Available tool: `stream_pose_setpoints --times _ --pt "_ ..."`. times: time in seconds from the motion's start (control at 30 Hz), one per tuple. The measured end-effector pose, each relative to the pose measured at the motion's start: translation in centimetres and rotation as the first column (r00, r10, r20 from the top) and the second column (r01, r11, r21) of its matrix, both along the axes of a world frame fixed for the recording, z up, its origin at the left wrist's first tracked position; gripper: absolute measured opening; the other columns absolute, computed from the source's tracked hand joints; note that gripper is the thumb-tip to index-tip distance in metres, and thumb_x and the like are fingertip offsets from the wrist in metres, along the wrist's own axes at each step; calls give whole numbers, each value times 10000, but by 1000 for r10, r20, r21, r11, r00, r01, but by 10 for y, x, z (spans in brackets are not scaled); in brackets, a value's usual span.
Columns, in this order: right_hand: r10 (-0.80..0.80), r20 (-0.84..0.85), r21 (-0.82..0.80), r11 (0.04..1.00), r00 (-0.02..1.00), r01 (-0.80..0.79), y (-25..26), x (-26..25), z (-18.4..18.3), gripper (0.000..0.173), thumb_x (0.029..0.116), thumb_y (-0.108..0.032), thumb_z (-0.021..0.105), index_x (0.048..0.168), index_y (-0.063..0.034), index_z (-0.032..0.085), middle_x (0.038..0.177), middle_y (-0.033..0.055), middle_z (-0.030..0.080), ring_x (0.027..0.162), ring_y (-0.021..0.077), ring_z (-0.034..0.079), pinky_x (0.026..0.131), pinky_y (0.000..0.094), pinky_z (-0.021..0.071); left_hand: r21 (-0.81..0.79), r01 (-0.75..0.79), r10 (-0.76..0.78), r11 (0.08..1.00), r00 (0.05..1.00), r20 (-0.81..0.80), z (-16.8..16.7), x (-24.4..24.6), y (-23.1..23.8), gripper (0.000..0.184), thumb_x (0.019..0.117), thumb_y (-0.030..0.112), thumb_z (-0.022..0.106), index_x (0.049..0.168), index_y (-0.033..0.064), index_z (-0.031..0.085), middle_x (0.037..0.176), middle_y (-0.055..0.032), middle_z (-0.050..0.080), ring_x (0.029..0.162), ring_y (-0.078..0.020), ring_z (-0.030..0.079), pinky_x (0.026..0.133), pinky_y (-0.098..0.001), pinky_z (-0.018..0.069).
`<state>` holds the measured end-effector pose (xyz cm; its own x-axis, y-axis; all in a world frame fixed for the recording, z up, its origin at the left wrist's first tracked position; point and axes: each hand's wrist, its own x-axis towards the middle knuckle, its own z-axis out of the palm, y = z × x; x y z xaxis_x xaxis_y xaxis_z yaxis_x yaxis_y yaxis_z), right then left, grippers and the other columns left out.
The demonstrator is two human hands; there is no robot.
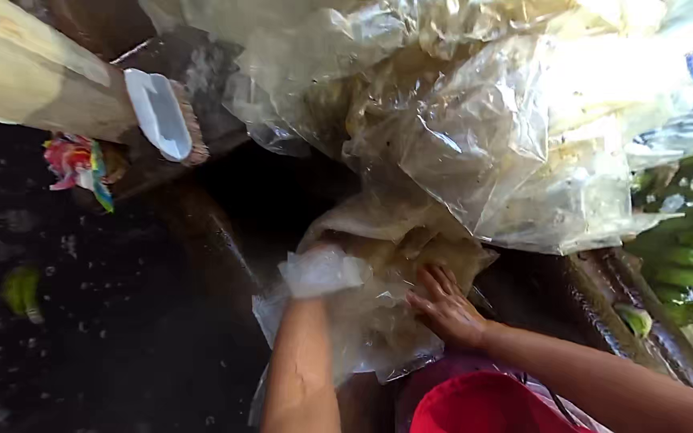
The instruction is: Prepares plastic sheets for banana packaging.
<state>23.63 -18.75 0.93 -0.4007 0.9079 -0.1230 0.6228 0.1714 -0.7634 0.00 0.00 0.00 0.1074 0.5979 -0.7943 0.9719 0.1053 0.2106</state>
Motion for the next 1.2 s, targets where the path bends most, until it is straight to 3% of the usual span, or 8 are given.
stream_pose_setpoints --times 0.07,0.17,0.27,0.43,0.53,0.63,0.8,1.2 --pt "87 14 -217 973 996 -82 29 -17 -5 424 1030 -217 560 1401 -19 608 1568 343 376 1482 572 271 1193 711 204 265 -60 22 963 989 143 24 12 -42 346 1060 131 529 1321 -84 603 1353 -295 600 1301 -382 557 1116 -466 414" --pt "91 -32 -463 881 995 -95 68 -34 -2 516 1059 -163 514 1520 50 428 1673 275 199 1559 488 100 1239 636 127 458 -38 -69 888 974 216 67 35 -101 810 986 540 566 1558 -7 396 1642 -301 262 1512 -555 201 1181 -728 181" --pt "81 -66 -429 898 995 -101 75 -23 3 578 989 -55 611 1518 75 417 1624 310 295 1544 481 180 1242 597 179 575 -8 -156 818 959 235 47 68 -135 982 815 773 581 1512 84 518 1626 -281 319 1475 -664 104 1088 -862 47" --pt "28 -162 132 991 986 -7 23 43 17 322 912 -62 646 1221 -58 736 1390 225 624 1354 451 534 1083 591 474 305 79 -101 949 993 57 36 60 -93 901 800 578 807 1557 224 471 1701 -148 220 1538 -553 -52 1106 -828 -79" --pt "-177 -66 76 980 982 182 -11 71 29 186 904 -54 614 1006 23 749 1064 228 732 1023 398 707 900 524 577 294 102 -116 951 993 32 32 54 -76 957 756 582 844 1551 198 475 1714 -137 179 1539 -538 -95 1097 -826 -104" --pt "-120 178 -367 913 977 179 -16 75 21 252 1004 -74 574 1161 67 712 1176 282 695 1139 442 665 1021 579 503 270 123 -125 955 992 -11 33 59 -71 975 788 597 807 1583 185 420 1720 -133 152 1539 -535 -109 1110 -813 -102" --pt "165 91 -139 979 982 -151 -6 39 -26 182 861 -3 694 1024 42 761 1148 220 733 1202 435 637 1050 606 471 214 128 -129 968 992 -8 47 65 -59 1000 782 592 811 1596 187 394 1725 -123 136 1545 -532 -79 1125 -808 -74" --pt "460 254 -551 792 851 -263 11 64 -40 774 890 -265 790 1505 56 448 1599 312 343 1513 485 261 1234 638 186 221 96 -96 971 995 -11 35 64 -58 1050 774 620 801 1625 234 324 1734 -74 104 1555 -500 -95 1147 -777 -86"
